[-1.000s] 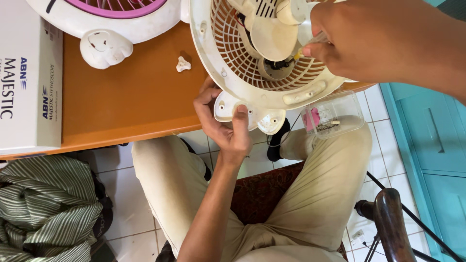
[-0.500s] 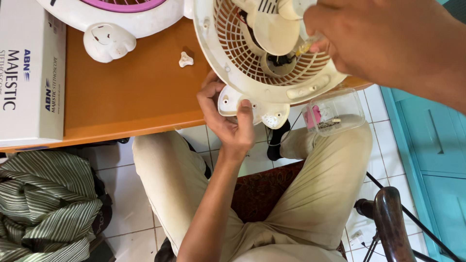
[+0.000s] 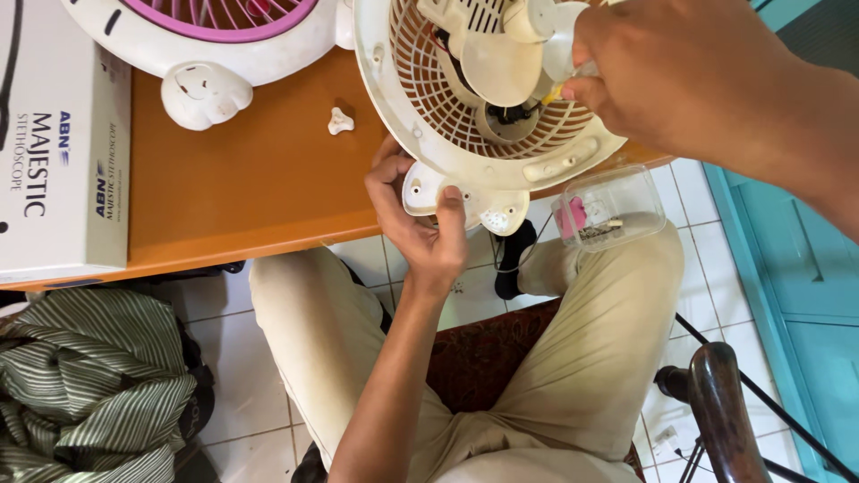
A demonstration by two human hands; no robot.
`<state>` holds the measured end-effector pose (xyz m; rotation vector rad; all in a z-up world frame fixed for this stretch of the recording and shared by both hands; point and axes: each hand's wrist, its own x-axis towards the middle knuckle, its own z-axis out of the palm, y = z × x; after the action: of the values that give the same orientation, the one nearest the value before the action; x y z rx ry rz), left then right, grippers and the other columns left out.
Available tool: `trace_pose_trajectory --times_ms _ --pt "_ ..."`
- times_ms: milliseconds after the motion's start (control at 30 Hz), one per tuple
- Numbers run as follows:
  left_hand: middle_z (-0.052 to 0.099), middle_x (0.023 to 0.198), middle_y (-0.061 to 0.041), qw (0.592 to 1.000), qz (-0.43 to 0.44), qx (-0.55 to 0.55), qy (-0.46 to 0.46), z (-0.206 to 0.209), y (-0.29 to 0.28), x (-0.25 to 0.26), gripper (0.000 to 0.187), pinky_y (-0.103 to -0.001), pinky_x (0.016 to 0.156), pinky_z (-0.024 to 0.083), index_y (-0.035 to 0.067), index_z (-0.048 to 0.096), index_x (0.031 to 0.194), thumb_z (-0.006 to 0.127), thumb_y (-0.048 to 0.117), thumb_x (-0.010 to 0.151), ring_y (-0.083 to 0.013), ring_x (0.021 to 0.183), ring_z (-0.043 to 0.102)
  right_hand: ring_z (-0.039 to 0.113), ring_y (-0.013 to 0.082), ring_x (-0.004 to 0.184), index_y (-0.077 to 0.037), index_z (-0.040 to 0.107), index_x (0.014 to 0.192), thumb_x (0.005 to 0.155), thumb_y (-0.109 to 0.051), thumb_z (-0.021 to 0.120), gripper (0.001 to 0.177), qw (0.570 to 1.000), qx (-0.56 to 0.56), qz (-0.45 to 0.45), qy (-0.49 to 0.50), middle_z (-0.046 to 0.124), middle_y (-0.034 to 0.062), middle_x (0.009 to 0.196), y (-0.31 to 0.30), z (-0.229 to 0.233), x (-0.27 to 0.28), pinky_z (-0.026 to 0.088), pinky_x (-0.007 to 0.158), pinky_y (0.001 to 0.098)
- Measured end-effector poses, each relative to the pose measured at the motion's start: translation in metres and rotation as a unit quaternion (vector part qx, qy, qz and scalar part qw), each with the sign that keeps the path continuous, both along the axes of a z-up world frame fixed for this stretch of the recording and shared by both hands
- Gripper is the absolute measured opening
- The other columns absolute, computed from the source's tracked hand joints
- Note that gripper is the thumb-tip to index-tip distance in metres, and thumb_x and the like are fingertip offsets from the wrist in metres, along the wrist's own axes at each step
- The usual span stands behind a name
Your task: The person disassembles a small white electric fan on a table. They remove the front grille, unscrew the motor housing, and separate the internal components using a screwdriver.
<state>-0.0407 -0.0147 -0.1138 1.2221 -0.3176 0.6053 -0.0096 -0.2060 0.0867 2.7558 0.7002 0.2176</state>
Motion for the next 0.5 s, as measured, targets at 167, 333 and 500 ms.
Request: trace_pose_trajectory --times_ms 167,333,500 --pt "0.044 0.146 -0.025 1.0 -0.002 -0.011 0.003 0.001 0.0 0.001 0.039 -0.037 0.115 0.042 -0.001 0.04 0.129 0.062 0.008 0.098 -0.0241 0.127 0.053 0.07 0.0341 0.063 -0.002 0.077 0.1 0.1 -0.04 0.07 0.038 0.988 0.015 -0.141 0.059 0.068 0.0165 0.068 0.01 0.0 0.002 0.057 0.063 0.0442" --pt "0.045 0.143 -0.023 1.0 -0.002 -0.021 -0.013 0.004 -0.004 0.004 0.038 -0.037 0.114 0.044 0.001 0.039 0.127 0.063 0.009 0.099 -0.0238 0.128 0.052 0.071 0.0346 0.067 -0.003 0.068 0.108 0.102 -0.035 0.068 0.033 0.979 -0.008 -0.18 0.096 0.071 0.0165 0.067 0.016 0.012 0.001 0.056 0.064 0.0463" --pt "0.044 0.145 -0.024 1.0 -0.002 0.0 -0.016 0.001 0.0 0.001 0.038 -0.038 0.116 0.042 0.001 0.039 0.128 0.062 0.006 0.098 -0.0241 0.129 0.052 0.07 0.033 0.068 -0.001 0.074 0.099 0.097 -0.026 0.073 0.025 0.996 0.065 -0.022 0.056 0.071 0.0154 0.076 0.019 0.002 0.006 0.056 0.066 0.0454"
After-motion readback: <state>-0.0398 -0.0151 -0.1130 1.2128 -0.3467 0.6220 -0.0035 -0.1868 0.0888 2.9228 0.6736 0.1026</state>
